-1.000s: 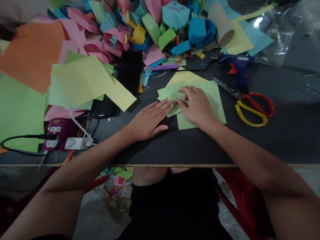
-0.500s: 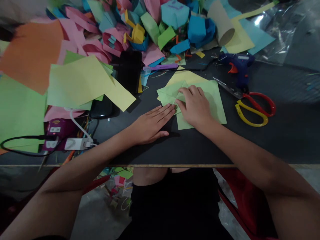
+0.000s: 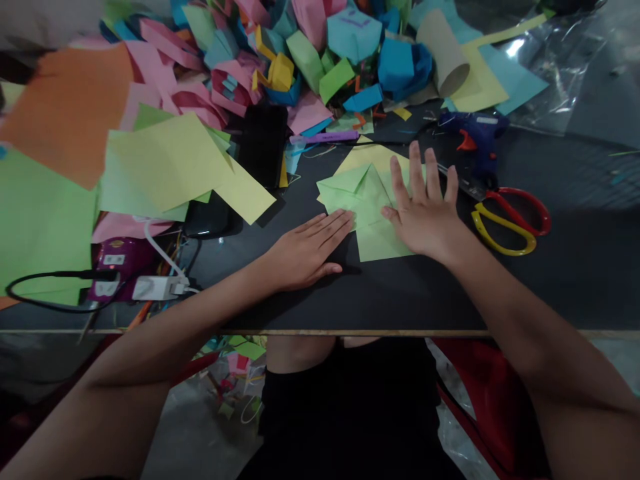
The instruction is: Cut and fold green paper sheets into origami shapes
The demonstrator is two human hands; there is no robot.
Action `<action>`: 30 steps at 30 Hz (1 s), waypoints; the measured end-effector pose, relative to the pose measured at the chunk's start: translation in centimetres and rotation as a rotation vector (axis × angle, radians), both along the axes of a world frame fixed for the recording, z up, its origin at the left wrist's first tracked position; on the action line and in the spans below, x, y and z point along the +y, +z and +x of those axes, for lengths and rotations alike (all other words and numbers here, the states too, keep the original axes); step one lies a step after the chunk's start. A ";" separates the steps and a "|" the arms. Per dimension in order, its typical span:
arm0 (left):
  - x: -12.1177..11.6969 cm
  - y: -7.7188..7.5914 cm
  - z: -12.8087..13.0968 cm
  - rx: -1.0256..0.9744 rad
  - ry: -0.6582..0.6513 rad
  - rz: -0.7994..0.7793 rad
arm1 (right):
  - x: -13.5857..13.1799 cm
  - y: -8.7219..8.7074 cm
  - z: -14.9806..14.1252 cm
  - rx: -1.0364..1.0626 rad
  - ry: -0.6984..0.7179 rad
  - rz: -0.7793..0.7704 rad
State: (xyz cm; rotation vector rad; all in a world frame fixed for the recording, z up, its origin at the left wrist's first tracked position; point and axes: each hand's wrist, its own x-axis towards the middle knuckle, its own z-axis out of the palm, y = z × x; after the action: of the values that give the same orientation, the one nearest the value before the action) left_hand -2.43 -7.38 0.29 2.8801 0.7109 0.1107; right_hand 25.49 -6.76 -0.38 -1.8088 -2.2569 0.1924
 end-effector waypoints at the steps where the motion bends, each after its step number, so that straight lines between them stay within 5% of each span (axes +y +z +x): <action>1: 0.0 0.0 0.0 -0.003 0.001 -0.002 | 0.4 0.0 0.8 -0.006 0.001 -0.061; 4: 0.0 0.0 0.0 -0.017 0.005 -0.013 | 1.6 0.5 2.3 0.020 0.098 -0.179; 11: 2.1 0.8 -1.5 -0.117 -0.029 -0.089 | 1.7 2.0 0.2 0.111 0.544 -0.110; 17: 3.6 1.4 -2.2 -0.212 -0.021 -0.099 | 1.0 1.9 -1.4 0.103 0.535 -0.025; 30: 2.4 0.2 -0.4 -0.207 0.073 0.133 | 0.4 2.3 -2.9 -0.029 0.569 0.121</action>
State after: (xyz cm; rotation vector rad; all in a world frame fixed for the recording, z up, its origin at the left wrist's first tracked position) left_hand -2.81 -4.96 0.47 2.9074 0.7957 0.4750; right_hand 22.59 -6.32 1.90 -1.0797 -2.6819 0.1225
